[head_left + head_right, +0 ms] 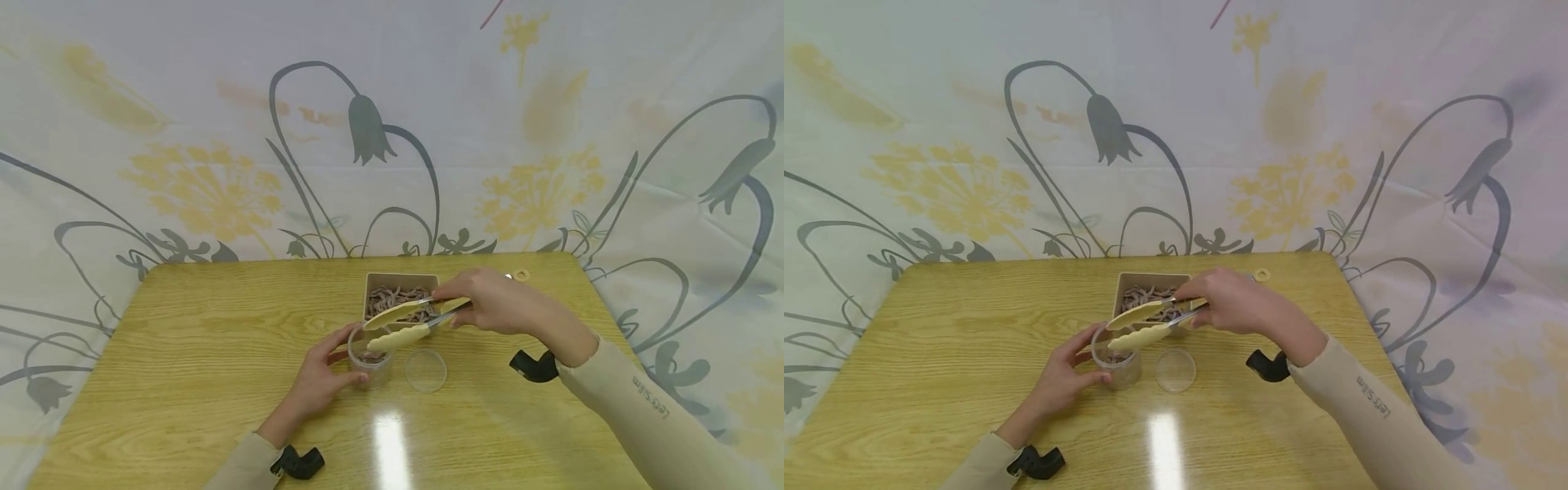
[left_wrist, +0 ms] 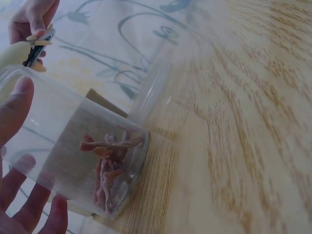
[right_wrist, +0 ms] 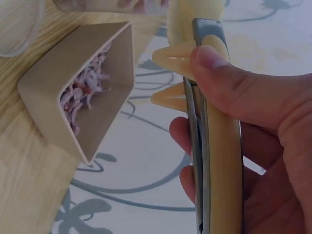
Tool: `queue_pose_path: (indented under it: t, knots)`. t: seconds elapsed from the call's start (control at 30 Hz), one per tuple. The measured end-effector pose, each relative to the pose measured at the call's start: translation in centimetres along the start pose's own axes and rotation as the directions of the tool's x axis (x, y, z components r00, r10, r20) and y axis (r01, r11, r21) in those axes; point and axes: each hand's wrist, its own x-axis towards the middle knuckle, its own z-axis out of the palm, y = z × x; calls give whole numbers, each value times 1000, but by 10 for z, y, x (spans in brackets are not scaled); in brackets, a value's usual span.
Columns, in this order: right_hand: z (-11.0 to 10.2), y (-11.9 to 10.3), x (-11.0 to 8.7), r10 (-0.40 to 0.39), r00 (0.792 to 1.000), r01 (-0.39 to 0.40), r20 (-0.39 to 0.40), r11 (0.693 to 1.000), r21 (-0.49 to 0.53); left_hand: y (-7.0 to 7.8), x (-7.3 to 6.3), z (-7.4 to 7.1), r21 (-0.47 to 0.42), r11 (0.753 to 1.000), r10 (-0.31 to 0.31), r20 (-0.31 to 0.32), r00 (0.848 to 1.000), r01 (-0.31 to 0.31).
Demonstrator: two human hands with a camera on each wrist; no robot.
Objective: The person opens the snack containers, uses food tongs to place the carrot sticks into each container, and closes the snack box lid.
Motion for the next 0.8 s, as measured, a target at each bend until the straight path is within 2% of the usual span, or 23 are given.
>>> queue_pose_path:
  t: [0.13, 0.43, 0.67, 0.8]
  knots:
    - [3, 5, -4, 24, 999, -24, -46, 1000, -2, 0, -1, -1, -11, 1000, -5, 0, 1000, 5]
    - [7, 17, -9, 153, 983, -154, -100, 988, -4, 0, -2, -1, -29, 1000, 2, -1, 1000, -2]
    - [17, 30, -12, 163, 976, -166, -144, 986, -13, -1, -1, -2, -40, 999, 4, 9, 1000, -4]
    - [21, 36, -14, 203, 968, -210, -151, 977, -32, -3, -1, -2, -42, 999, 21, 12, 1000, -20]
